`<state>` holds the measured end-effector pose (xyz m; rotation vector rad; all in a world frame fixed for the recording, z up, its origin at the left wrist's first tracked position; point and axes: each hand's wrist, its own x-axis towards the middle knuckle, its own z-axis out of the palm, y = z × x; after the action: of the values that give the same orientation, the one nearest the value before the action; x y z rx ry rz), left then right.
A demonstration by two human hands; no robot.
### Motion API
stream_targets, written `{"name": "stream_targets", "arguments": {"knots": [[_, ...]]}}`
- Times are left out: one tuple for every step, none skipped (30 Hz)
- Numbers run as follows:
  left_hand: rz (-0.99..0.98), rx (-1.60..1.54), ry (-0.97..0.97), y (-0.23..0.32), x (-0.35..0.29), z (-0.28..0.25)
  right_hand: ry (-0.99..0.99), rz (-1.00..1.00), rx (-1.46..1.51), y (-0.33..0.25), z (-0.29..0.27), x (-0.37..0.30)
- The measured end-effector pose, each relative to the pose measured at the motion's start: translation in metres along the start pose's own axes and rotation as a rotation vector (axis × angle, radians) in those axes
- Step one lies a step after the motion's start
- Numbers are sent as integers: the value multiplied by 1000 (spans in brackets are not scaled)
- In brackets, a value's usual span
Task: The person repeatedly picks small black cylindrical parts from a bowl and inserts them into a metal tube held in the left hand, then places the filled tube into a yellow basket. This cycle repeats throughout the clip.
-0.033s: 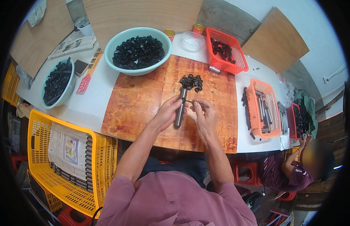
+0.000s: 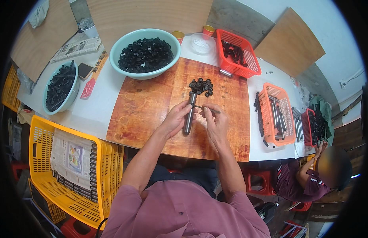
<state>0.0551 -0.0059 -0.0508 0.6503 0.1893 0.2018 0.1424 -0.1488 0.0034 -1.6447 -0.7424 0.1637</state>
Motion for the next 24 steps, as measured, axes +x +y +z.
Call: {"name": "stream_targets", "arguments": {"knots": [[12, 4, 3, 0, 0, 0, 1, -15, -18, 0, 1, 0], [24, 9, 6, -1, 0, 0, 2, -31, -36, -1, 1, 0], [26, 8, 11, -1, 0, 0, 3, -46, -53, -2, 2, 0], [29, 8, 16, -1, 0, 1, -1, -80, -92, -4, 2, 0], [31, 8, 21, -1, -1, 1, -5, -114, -131, -4, 2, 0], [41, 7, 27, -1, 0, 2, -9, -148, -169, -5, 2, 0], [51, 6, 33, -1, 0, 2, -5, -149, -170, -4, 3, 0], [60, 5, 40, -2, 1, 3, -1, -150, -172, -3, 4, -1], [57, 5, 42, -2, 0, 3, 3, -151, -173, -2, 5, -1], [56, 7, 44, -1, -1, 4, 7, -147, -174, -2, 5, -2], [54, 8, 46, 0, -1, 5, 11, -143, -176, -2, 5, -2], [55, 10, 50, 0, -1, 5, 14, -139, -177, -3, 6, -2], [54, 12, 54, 0, -1, 5, 18, -163, -185, -3, 6, -3], [53, 13, 58, 0, -1, 5, 21, -186, -194, -3, 6, -3], [54, 14, 49, -1, 0, 4, 24, -210, -202, -4, 6, -3], [56, 16, 41, -2, 0, 2, 23, -204, -198, -4, 6, -3], [58, 18, 33, -2, 0, 1, 22, -198, -195, -4, 6, -3], [56, 16, 40, -3, 0, 0, 21, -192, -192, -4, 7, -3], [53, 14, 46, -2, 0, 1, 24, -157, -154, 0, 6, -3], [51, 12, 52, -2, 0, 1, 26, -122, -116, 8, 6, -3], [53, 10, 41, -3, 1, 1, 29, -87, -77, 12, 6, -2], [57, 7, 33, -3, 1, 0, 28, -106, -93, 11, 6, -2], [61, 5, 25, -3, 1, -1, 28, -125, -108, 9, 6, -2], [61, 6, 25, -4, 0, -2, 28, -144, -124, 7, 6, -2]]}}
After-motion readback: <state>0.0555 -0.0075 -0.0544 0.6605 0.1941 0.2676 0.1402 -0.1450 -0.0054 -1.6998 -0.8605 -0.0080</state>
